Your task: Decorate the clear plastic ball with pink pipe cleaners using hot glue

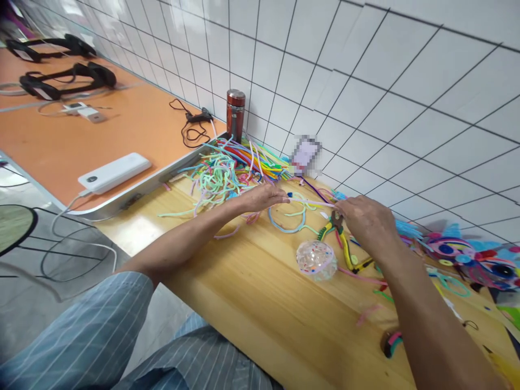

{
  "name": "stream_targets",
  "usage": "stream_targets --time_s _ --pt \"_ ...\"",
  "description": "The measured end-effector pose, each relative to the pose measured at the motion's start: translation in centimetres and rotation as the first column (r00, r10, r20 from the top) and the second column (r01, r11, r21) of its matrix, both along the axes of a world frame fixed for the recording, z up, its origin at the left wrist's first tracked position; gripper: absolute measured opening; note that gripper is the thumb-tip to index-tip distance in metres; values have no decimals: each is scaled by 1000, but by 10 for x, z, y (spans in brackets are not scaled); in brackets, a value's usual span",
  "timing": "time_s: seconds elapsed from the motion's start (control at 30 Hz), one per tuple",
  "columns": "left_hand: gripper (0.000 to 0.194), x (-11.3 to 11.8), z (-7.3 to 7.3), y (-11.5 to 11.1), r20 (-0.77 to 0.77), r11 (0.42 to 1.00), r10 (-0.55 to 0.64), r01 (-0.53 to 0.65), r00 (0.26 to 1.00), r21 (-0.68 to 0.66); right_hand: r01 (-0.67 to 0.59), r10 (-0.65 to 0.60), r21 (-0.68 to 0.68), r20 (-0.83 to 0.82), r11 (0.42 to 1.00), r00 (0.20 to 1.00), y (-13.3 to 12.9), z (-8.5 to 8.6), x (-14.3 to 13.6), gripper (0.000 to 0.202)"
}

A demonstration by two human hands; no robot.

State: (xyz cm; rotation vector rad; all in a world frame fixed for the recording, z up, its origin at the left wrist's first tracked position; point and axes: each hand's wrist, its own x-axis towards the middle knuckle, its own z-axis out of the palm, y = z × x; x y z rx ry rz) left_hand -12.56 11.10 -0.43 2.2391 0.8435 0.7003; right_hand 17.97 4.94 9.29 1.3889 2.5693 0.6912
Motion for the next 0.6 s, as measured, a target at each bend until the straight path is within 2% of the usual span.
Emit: stream_targets --time_s 0.2,0.3,0.47,0.6 --pt "39 6 -3 -1 -3 999 -39 39 999 19 195 -195 -23 10 981 981 -23 8 12 32" --pt "37 6 -1 -3 14 999 -27 26 1000 29 283 -283 9 -7 959 959 -37 12 24 34" --pt "45 0 15 -16 12 998 -14 14 1000 54 282 -282 112 -12 953 959 -64 13 52 37" --pt "42 0 33 -42 -39 996 -13 16 999 93 304 -301 184 -44 935 953 -91 22 62 36"
